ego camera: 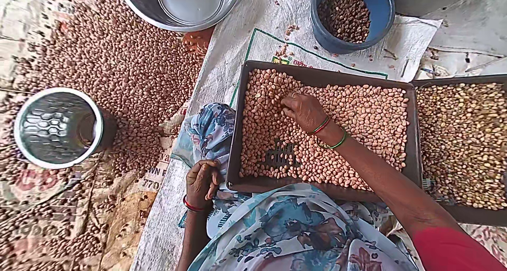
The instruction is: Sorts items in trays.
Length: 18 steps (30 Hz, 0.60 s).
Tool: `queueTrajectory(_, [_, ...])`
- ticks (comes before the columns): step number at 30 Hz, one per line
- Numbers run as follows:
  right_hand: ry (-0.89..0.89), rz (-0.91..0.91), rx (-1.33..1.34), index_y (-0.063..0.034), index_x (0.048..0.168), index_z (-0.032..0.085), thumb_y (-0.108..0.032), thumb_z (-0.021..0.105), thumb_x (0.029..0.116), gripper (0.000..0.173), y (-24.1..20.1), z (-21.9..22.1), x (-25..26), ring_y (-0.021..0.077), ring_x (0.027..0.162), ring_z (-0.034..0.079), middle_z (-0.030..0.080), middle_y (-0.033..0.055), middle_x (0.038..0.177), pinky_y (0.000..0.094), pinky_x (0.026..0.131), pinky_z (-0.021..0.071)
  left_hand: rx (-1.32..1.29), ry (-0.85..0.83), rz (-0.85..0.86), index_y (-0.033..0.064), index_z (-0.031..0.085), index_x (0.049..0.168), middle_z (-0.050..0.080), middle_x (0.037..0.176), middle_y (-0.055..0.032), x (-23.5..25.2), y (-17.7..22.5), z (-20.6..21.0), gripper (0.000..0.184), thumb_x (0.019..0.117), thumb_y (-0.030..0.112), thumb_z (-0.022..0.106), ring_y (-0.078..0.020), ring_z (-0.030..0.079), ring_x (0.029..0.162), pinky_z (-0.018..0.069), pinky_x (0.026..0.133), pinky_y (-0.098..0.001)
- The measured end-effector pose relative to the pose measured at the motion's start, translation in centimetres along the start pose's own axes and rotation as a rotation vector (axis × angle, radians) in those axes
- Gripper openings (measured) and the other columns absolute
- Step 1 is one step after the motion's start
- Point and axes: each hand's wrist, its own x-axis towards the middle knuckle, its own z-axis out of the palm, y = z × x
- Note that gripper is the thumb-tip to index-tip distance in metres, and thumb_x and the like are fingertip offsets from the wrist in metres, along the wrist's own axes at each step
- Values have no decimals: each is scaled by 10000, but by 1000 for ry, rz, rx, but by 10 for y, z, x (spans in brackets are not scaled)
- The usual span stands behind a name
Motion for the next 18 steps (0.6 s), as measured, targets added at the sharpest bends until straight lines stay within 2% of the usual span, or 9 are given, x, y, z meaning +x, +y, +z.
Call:
queueTrajectory(3, [-149, 122, 177, 41, 1044, 739, -56, 668, 946, 155, 0, -20, -8, 371, 858, 688, 711, 224, 935, 530, 795, 530, 9, 6, -14, 212, 706, 1101, 679, 673, 151, 0, 1, 2, 214, 1056, 314, 523, 86, 523, 441, 417, 398, -82])
queueTrajectory(6, [-317, 260, 394, -8, 1038, 735, -99, 703, 954, 128, 0, -46, -25, 125, 675, 580, 691, 86, 838, 307, 673, 481, 14, 12, -19, 212, 704, 1096, 672, 663, 151, -1, 2, 1, 214, 1058, 318, 521, 84, 518, 438, 412, 396, -84])
queueTrajectory(8, [-371, 308, 394, 3, 1045, 734, -89, 698, 960, 130, 4, -62, -33, 127, 683, 576, 691, 92, 841, 326, 693, 480, 16, 9, -22, 221, 702, 1099, 677, 672, 156, -1, 2, 1, 213, 1058, 320, 518, 89, 517, 437, 411, 393, -82])
queueTrajectory(9, [-299, 335, 379, 12, 1038, 730, -88, 695, 962, 131, 9, -70, -35, 135, 676, 573, 685, 100, 836, 339, 689, 481, 14, 3, -22, 221, 701, 1099, 677, 671, 156, 0, 2, 1, 212, 1058, 320, 518, 89, 517, 434, 411, 391, -81])
queueTrajectory(11, [78, 403, 383, 51, 1112, 664, -127, 667, 975, 225, 31, -90, -34, 93, 671, 565, 662, 105, 896, 287, 666, 497, 16, -3, -24, 214, 705, 1096, 674, 665, 150, 1, 1, 1, 213, 1056, 320, 524, 84, 515, 430, 412, 388, -85])
queueTrajectory(12, [241, 447, 363, 53, 1245, 590, -196, 653, 990, 362, 45, -104, -29, 95, 733, 605, 662, 121, 1007, 290, 715, 529, 15, -5, -22, 211, 704, 1094, 673, 662, 148, 1, 0, 0, 213, 1058, 318, 523, 81, 516, 428, 413, 387, -86])
queueTrajectory(14, [394, 454, 308, 51, 1345, 527, -276, 632, 998, 488, 64, -124, -14, 132, 838, 644, 640, 158, 1155, 316, 799, 544, 11, -9, -10, 202, 706, 1100, 680, 673, 144, -1, -1, 0, 223, 1061, 314, 517, 80, 520, 434, 417, 392, -88])
queueTrajectory(16, [347, 302, 323, 60, 1230, 628, -198, 599, 1011, 339, 58, -113, -1, 129, 838, 661, 679, 170, 1108, 295, 796, 546, 14, -8, 4, 194, 706, 1105, 682, 677, 143, 0, 1, -1, 226, 1063, 304, 513, 85, 524, 441, 418, 396, -84])
queueTrajectory(18, [154, 160, 364, 47, 1255, 663, -130, 609, 1006, 310, 36, -79, 9, 217, 1013, 703, 703, 204, 1174, 335, 926, 550, 29, 7, 4, 198, 703, 1094, 677, 671, 152, 2, 1, 2, 216, 1063, 299, 514, 90, 518, 437, 412, 394, -79])
